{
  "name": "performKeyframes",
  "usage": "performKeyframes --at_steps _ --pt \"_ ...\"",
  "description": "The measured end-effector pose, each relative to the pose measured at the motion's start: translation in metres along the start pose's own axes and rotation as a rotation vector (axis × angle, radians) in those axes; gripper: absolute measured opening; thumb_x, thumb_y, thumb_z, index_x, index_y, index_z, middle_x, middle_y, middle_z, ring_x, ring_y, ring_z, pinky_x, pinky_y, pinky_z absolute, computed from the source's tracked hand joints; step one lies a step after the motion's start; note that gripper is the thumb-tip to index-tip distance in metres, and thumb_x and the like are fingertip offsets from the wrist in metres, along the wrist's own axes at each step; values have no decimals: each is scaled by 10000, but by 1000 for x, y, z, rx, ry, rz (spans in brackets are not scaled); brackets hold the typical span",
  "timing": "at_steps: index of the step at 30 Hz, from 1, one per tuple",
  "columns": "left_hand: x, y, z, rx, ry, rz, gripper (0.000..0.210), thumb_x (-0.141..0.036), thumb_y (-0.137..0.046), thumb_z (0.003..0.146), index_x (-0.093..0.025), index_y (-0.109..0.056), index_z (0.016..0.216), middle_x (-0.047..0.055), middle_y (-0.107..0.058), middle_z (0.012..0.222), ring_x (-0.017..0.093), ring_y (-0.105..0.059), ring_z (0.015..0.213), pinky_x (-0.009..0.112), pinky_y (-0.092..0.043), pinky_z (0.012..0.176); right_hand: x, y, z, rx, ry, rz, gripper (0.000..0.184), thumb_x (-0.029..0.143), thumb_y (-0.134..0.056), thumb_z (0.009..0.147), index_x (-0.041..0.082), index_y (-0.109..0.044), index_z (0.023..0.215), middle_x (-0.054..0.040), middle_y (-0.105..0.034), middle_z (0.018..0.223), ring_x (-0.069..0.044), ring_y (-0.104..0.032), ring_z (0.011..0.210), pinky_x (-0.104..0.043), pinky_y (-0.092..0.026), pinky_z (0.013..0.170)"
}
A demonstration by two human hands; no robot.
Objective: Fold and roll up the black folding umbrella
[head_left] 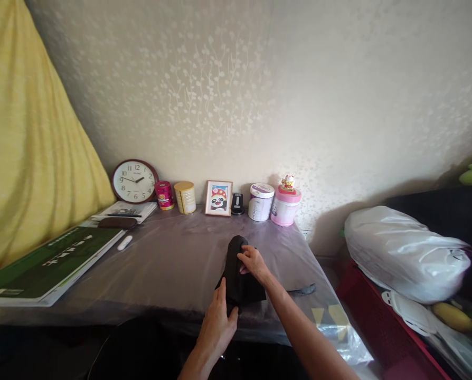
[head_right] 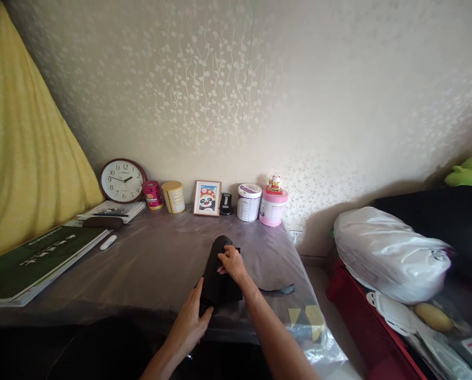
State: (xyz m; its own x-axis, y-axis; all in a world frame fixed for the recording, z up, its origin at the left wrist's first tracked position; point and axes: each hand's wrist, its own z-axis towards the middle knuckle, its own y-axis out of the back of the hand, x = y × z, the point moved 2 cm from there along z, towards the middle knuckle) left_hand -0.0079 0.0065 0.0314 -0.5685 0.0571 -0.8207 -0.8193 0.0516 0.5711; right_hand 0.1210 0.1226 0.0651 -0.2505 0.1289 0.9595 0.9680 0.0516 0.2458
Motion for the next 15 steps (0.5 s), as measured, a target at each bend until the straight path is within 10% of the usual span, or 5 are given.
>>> performKeyframes --at_steps 10,15 --pt "4 0 0 -30 -27 2 668 -219 -448 756 -84 -213 1367 165 -309 1420 251 -357 1284 376 -326 1038 1 -9 -20 51 276 -132 227 155 -490 774 186 -632 948 22 -605 721 -94 -573 618 -226 -485 605" --pt "-8 7 -5 -17 -4 7 839 -192 -452 773 -197 111 1395 148 -245 1456 263 -394 1260 409 -375 989 3 -12 -34 27 556 -345 246 131 -518 762 198 -649 960 -14 -629 822 -134 -588 768 -274 -477 749"
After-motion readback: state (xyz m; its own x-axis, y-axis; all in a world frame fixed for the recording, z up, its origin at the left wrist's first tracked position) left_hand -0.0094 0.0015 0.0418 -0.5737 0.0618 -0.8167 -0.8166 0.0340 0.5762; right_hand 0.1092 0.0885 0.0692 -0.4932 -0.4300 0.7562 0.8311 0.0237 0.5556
